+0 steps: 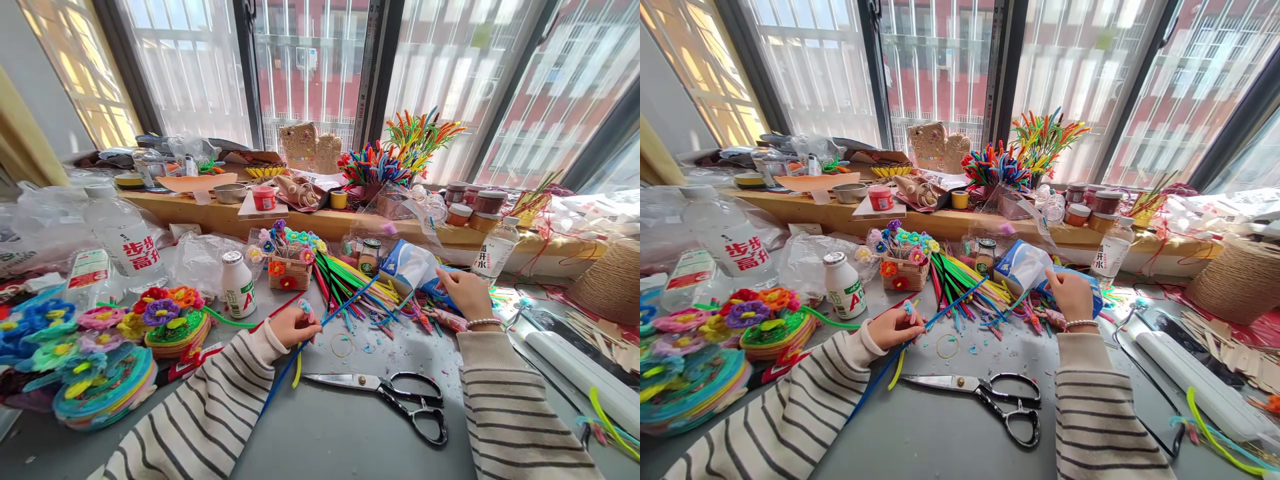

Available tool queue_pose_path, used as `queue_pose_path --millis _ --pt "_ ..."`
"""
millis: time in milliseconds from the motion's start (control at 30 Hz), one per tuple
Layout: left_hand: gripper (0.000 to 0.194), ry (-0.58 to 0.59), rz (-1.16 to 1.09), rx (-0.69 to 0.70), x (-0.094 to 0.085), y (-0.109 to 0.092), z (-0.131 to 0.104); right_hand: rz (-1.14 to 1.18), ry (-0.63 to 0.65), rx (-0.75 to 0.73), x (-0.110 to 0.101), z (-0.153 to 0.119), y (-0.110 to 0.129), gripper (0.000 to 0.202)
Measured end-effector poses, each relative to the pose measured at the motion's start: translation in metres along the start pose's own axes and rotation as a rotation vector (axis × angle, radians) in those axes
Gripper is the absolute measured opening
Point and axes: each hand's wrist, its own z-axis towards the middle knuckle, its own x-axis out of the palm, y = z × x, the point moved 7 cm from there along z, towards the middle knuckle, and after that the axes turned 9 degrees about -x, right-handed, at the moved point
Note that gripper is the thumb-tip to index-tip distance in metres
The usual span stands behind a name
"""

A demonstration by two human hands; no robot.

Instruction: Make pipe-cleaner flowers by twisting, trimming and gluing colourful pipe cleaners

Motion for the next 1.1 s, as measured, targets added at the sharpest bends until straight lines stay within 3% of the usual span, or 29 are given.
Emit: queue_pose_path --millis 100,200,333,400,533,633,800,933,1100 --pt "0.02 -0.005 -0.022 -0.005 -0.001 -0.001 0.0 0.11 0.017 -0.086 -0.001 0.002 0.014 0.024" --pt "0.021 -0.02 -0.06 -0.014 -0.002 -0.004 0.0 0.295 0.087 -0.209 0.0 0.001 0.037 0.023" --pt "0.025 -0.004 -0.116 -0.025 -0.001 -0.005 -0.001 0.583 0.363 -0.323 0.02 -0.013 0.081 0.02" --pt "0.025 0.02 -0.132 -0.016 0.0 -0.005 -0.001 0.76 0.57 -0.333 0.038 -0.028 0.108 0.022" --pt "0.024 0.078 -0.14 -0.005 0.005 -0.006 -0.002 1.122 0.784 -0.245 0.064 -0.054 0.15 0.023" --pt "0.023 0.112 -0.134 0.006 0.009 -0.008 -0.004 1.338 0.682 -0.085 0.073 -0.056 0.157 0.019" --pt "0.025 0.132 -0.102 0.027 0.01 -0.016 -0.006 1.443 0.464 0.06 0.073 -0.043 0.136 0.022" --pt "0.026 0.101 -0.165 0.048 0.005 -0.018 -0.006 1.479 0.213 0.143 0.055 -0.02 0.094 0.023" --pt "0.027 0.051 -0.224 0.046 -0.003 -0.015 -0.006 1.421 -0.102 0.209 0.023 -0.003 0.022 0.026"
